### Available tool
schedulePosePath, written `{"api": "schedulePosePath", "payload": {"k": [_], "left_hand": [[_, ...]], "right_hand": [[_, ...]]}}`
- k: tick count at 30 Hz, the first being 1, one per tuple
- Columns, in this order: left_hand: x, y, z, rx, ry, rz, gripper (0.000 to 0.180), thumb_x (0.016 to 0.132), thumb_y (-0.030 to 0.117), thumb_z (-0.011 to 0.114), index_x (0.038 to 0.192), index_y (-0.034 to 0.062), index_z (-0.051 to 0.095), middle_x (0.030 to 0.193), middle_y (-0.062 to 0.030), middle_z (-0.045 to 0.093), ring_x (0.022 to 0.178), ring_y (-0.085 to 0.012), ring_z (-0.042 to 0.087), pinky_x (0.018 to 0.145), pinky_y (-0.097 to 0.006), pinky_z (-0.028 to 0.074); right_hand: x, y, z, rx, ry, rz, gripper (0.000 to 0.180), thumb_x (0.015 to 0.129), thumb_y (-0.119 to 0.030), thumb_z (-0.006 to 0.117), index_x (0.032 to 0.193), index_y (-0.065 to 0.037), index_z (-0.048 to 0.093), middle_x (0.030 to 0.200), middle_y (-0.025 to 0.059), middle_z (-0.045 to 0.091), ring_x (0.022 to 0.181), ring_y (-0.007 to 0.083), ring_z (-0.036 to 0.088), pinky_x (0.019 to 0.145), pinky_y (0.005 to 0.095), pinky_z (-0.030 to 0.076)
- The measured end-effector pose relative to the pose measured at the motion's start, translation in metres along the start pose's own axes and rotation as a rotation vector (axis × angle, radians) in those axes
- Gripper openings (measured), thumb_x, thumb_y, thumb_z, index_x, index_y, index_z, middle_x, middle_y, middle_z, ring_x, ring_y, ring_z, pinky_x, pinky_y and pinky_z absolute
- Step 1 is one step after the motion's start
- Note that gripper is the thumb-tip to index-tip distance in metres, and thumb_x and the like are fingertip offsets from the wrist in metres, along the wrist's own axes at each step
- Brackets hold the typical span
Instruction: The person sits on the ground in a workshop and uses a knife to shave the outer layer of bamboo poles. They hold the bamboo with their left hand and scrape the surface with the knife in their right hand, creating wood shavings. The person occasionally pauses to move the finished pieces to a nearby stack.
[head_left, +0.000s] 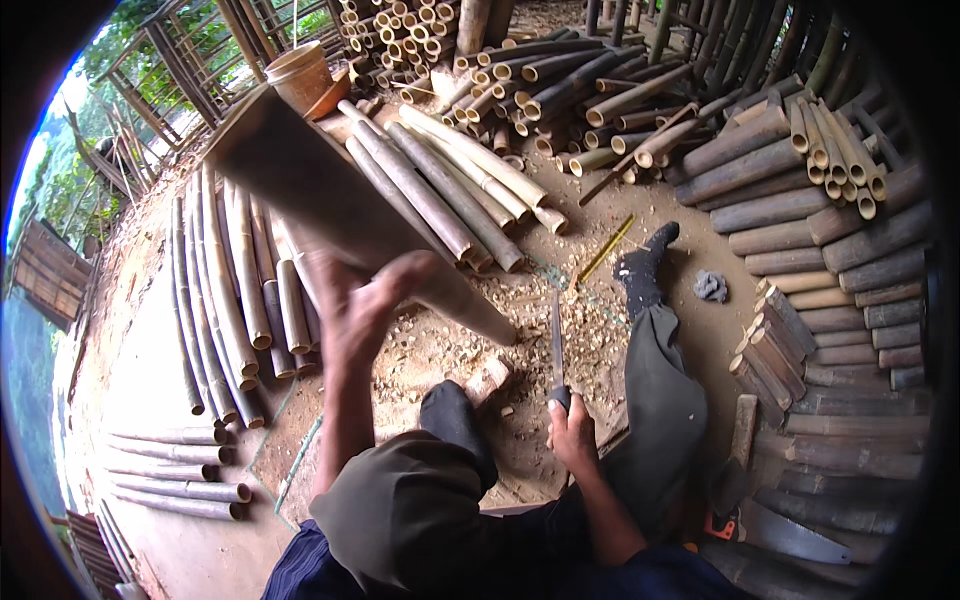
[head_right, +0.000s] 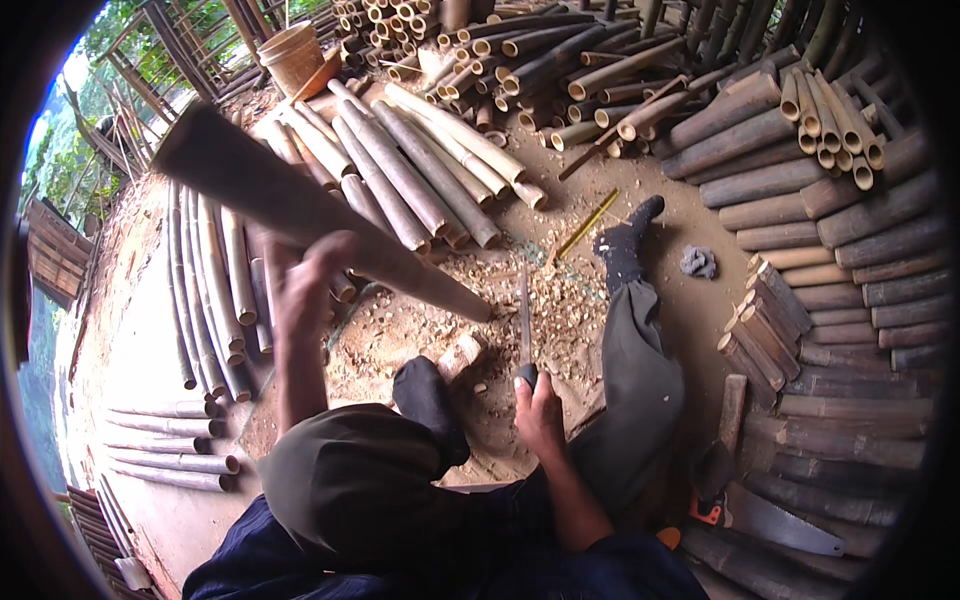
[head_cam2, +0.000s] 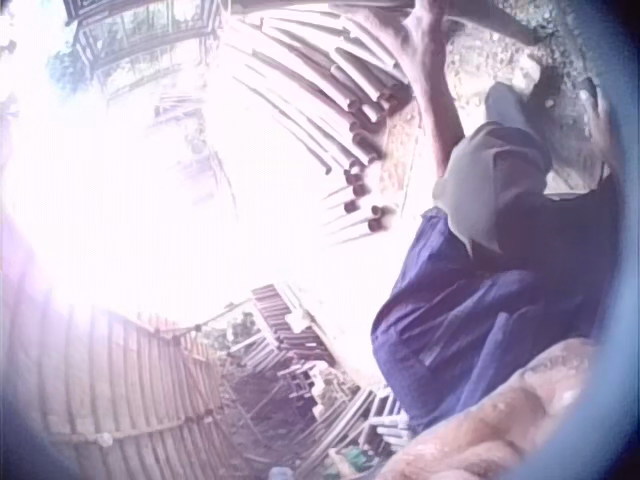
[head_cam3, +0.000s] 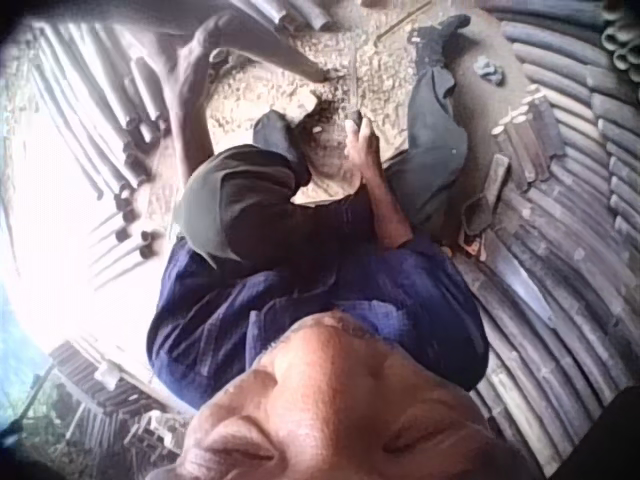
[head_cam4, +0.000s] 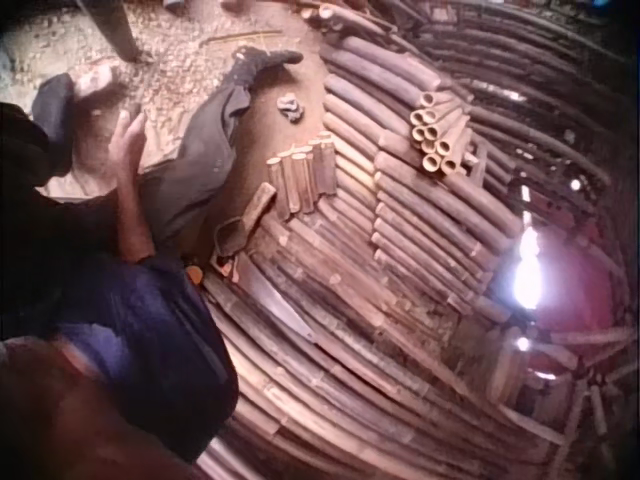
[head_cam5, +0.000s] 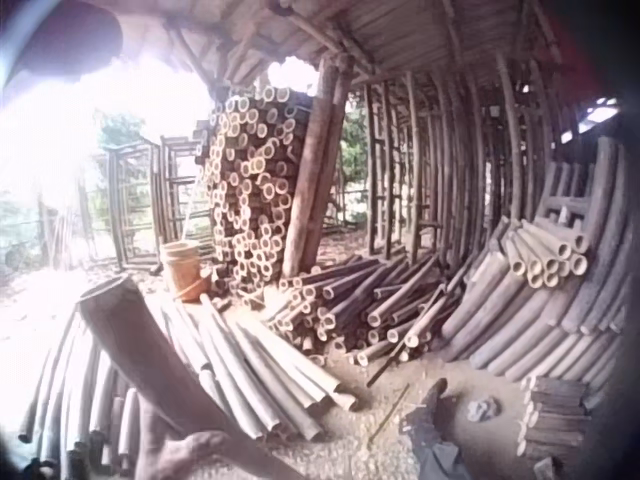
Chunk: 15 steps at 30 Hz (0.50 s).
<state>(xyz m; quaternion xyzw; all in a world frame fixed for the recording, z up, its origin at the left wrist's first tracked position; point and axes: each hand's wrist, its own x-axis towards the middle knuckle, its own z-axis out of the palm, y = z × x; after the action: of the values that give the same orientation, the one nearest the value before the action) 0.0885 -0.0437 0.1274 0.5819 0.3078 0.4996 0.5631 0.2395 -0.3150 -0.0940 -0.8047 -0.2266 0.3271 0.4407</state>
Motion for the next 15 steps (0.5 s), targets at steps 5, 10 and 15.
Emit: {"api": "schedulePosePath", "payload": {"k": [5,10,15], "left_hand": [[0.007,-0.174,0.037,0.182,-0.293,0.025,0.148,0.057,0.070,0.092,0.160,0.0018,0.010,0.158,-0.0268,0.034,0.147,-0.0402,0.036,0.122,-0.055,0.032],[-0.007,-0.294,0.063,0.162,-0.202,-0.235,0.067,0.073,0.013,0.080,0.133,0.0028,0.053,0.117,-0.0146,0.066,0.111,-0.0252,0.064,0.098,-0.040,0.051],[-0.009,-0.255,0.091,0.116,-0.028,-0.278,0.047,0.077,0.019,0.078,0.116,-0.0001,0.058,0.093,-0.0105,0.068,0.080,-0.0200,0.067,0.072,-0.036,0.055]], "right_hand": [[0.012,0.040,-0.012,-0.155,0.068,0.035,0.041,0.101,-0.038,0.059,0.117,0.000,0.058,0.101,0.0307,0.069,0.099,0.0508,0.066,0.084,0.0575,0.050],[0.012,0.028,-0.022,-0.186,0.074,0.019,0.039,0.100,-0.036,0.061,0.115,0.000,0.059,0.105,0.0311,0.068,0.100,0.0517,0.064,0.083,0.0575,0.050],[0.020,0.030,-0.018,-0.186,0.009,0.142,0.037,0.100,-0.031,0.062,0.113,0.003,0.059,0.105,0.0321,0.067,0.101,0.0518,0.063,0.084,0.0567,0.049]]}}
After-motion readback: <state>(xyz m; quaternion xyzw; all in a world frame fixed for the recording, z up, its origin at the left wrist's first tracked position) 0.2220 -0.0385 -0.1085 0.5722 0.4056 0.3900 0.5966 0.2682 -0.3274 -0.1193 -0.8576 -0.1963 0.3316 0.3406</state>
